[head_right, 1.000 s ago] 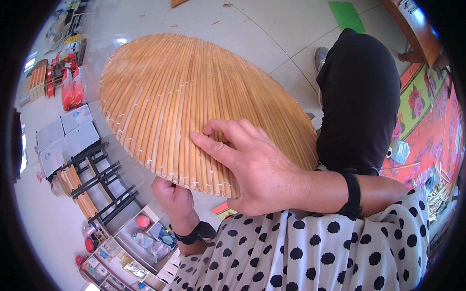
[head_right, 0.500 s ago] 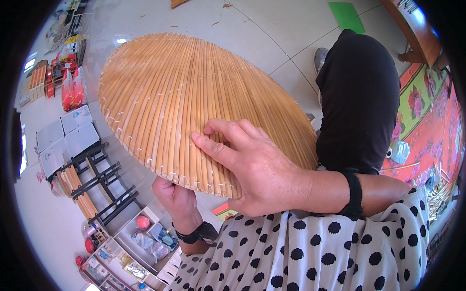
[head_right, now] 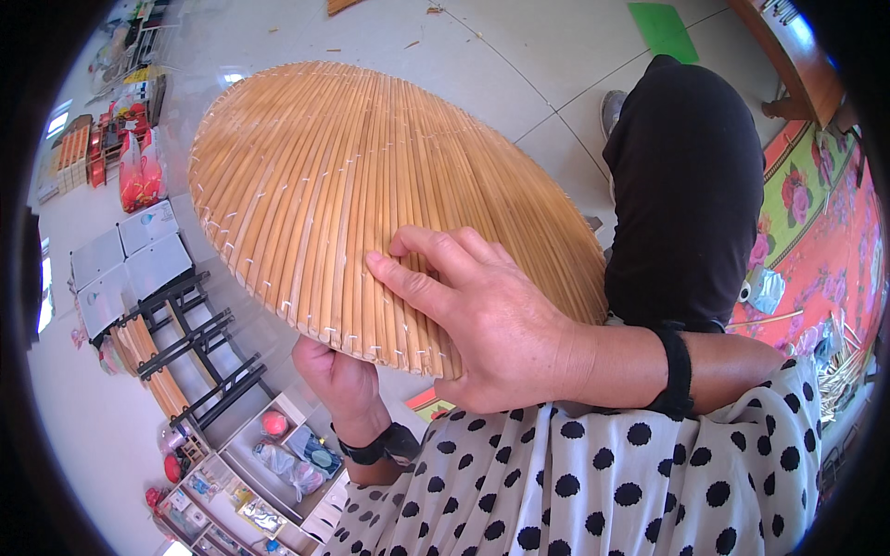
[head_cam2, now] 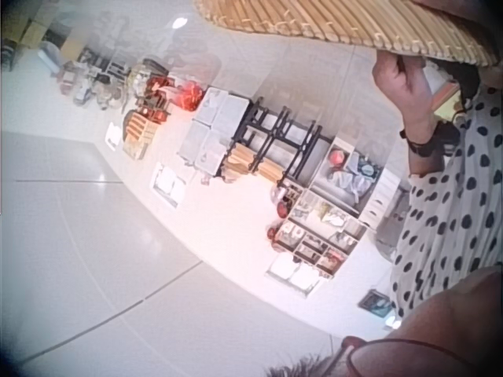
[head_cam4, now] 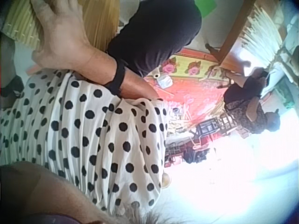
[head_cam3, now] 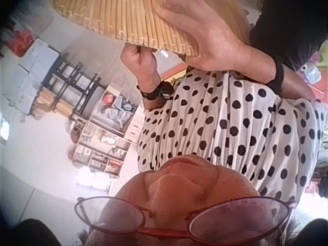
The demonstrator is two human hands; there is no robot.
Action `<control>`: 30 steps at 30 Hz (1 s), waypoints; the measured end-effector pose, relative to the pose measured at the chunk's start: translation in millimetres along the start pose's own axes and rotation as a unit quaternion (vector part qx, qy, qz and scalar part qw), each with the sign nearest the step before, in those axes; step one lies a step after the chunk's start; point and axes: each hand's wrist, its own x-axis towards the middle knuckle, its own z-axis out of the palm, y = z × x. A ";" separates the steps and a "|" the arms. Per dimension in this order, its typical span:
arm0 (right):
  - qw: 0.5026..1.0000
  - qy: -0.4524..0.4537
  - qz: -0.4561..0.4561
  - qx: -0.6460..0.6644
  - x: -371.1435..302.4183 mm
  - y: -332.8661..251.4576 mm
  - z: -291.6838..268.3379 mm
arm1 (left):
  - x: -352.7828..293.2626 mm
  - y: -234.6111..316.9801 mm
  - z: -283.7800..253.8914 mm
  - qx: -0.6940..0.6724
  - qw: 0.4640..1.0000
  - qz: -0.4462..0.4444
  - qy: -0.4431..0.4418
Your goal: The person weaves a thread through the edges of a circular bamboo base using a needle, then uses pliers to cut the excess thread.
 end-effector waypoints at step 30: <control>0.995 0.084 -0.048 -0.030 3.9 18.0 31.0 | 17.9 -32.5 29.3 -0.159 0.985 -0.049 -0.035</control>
